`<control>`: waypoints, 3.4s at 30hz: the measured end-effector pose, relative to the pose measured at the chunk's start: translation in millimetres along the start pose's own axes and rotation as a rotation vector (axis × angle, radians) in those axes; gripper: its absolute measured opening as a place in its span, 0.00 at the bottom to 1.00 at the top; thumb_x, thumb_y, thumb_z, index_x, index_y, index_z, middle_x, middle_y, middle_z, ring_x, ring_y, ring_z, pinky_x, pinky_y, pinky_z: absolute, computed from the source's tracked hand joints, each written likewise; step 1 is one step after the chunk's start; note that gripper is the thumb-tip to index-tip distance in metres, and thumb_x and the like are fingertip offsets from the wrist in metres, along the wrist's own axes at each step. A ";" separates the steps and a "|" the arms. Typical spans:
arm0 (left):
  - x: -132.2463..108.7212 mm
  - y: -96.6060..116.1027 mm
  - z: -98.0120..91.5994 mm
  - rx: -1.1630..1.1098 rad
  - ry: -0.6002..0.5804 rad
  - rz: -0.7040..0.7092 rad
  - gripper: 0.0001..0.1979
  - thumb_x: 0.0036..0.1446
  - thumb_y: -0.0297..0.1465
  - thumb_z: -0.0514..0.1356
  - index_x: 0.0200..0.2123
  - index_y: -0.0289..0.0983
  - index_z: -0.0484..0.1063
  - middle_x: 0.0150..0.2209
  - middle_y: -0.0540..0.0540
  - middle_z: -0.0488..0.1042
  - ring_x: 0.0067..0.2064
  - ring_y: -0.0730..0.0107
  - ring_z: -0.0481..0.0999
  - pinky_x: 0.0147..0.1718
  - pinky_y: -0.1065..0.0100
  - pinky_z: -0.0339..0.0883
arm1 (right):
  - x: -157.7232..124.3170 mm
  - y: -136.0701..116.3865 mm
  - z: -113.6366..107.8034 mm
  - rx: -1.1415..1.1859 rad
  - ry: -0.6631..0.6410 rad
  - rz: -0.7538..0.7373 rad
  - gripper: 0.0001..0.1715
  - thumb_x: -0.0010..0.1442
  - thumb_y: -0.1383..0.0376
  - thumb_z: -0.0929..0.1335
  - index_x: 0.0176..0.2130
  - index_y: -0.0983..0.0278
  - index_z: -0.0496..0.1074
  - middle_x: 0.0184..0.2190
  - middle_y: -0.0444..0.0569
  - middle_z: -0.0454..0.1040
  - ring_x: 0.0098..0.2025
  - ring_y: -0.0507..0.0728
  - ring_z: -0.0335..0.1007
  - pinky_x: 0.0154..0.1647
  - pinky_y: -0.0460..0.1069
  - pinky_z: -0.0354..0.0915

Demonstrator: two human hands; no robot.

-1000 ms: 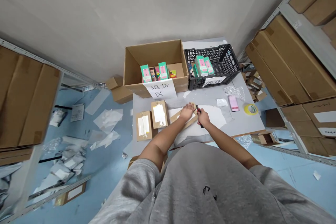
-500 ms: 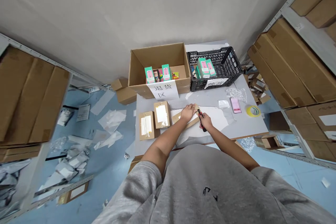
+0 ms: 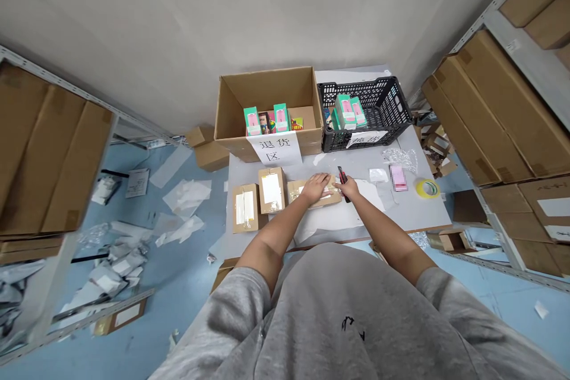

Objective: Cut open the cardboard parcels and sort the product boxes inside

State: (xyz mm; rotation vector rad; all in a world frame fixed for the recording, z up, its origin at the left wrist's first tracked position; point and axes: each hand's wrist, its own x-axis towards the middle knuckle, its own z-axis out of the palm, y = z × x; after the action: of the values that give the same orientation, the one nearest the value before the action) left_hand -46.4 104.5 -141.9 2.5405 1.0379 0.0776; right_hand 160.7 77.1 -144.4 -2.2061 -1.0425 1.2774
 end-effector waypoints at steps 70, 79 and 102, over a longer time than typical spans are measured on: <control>-9.1 33.9 35.4 -0.069 0.138 -0.011 0.15 0.79 0.44 0.57 0.51 0.40 0.78 0.50 0.38 0.77 0.55 0.49 0.73 0.54 0.54 0.63 | -61.7 67.7 -24.9 0.179 -0.336 -0.115 0.39 0.76 0.58 0.66 0.80 0.60 0.63 0.20 0.34 0.67 0.15 0.49 0.61 0.17 0.42 0.61; -5.4 32.3 32.4 -0.125 0.119 -0.036 0.15 0.79 0.42 0.56 0.50 0.40 0.79 0.50 0.39 0.78 0.54 0.50 0.73 0.53 0.54 0.64 | -68.6 66.7 -29.3 0.246 -0.343 -0.075 0.40 0.76 0.57 0.67 0.80 0.61 0.62 0.20 0.34 0.67 0.16 0.50 0.61 0.18 0.43 0.62; -9.7 24.1 24.5 -0.148 0.072 0.050 0.15 0.79 0.39 0.54 0.45 0.42 0.79 0.47 0.40 0.79 0.52 0.51 0.72 0.53 0.53 0.64 | -60.2 59.1 -23.0 0.183 -0.386 -0.097 0.37 0.76 0.62 0.64 0.79 0.60 0.65 0.19 0.33 0.67 0.15 0.50 0.60 0.15 0.42 0.60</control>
State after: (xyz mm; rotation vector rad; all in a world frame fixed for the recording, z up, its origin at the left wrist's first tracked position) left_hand -32.7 74.0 -154.5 2.4455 0.9576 0.2514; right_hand 186.0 -6.2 -136.0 -1.7926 -1.1013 1.7217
